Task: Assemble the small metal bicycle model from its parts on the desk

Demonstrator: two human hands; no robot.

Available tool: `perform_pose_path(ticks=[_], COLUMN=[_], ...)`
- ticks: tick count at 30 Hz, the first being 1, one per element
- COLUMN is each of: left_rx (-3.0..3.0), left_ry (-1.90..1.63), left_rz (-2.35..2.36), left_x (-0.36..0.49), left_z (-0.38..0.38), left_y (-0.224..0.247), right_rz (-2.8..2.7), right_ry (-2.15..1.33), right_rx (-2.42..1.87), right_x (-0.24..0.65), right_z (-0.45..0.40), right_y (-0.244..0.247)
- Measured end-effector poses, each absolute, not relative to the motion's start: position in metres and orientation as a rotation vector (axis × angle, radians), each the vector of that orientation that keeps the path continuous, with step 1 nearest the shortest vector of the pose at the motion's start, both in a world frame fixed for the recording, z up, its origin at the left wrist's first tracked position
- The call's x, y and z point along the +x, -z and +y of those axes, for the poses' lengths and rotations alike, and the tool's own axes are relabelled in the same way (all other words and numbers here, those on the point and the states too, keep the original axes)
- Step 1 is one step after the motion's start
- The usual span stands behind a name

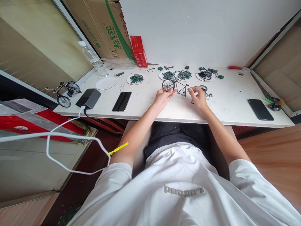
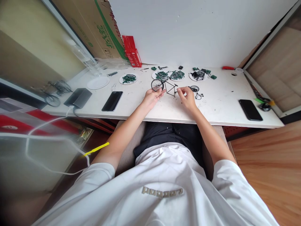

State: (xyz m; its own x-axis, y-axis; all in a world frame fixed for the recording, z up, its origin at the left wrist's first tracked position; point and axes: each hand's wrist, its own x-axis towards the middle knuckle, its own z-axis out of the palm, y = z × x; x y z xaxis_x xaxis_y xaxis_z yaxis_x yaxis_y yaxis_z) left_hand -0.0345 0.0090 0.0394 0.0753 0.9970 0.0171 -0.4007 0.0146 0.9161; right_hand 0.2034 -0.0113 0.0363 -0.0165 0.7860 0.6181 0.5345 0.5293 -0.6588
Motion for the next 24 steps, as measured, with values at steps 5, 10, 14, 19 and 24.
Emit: perform_pose_path(ticks=[5, 10, 14, 19, 24], left_rx=[0.947, 0.891, 0.925, 0.960, 1.019], left_ry=[-1.299, -1.264, -1.261, -1.265, -1.254], left_rz=[0.823, 0.756, 0.747, 0.755, 0.782], left_x=[-0.035, -0.037, -0.040, -0.039, -0.036], left_z=[0.012, 0.015, 0.016, 0.016, 0.017], left_y=[-0.034, -0.025, -0.022, -0.020, -0.017], right_rz=[-1.902, -1.938, -1.909, -1.913, -1.889], right_ry=[-0.171, -0.106, -0.139, -0.122, -0.120], right_rx=[-1.069, -1.100, -1.118, -1.125, -1.098], right_x=[0.198, 0.197, 0.193, 0.188, 0.190], right_z=[-0.011, -0.011, -0.014, -0.017, -0.016], right_y=[-0.025, -0.019, -0.018, -0.016, -0.014])
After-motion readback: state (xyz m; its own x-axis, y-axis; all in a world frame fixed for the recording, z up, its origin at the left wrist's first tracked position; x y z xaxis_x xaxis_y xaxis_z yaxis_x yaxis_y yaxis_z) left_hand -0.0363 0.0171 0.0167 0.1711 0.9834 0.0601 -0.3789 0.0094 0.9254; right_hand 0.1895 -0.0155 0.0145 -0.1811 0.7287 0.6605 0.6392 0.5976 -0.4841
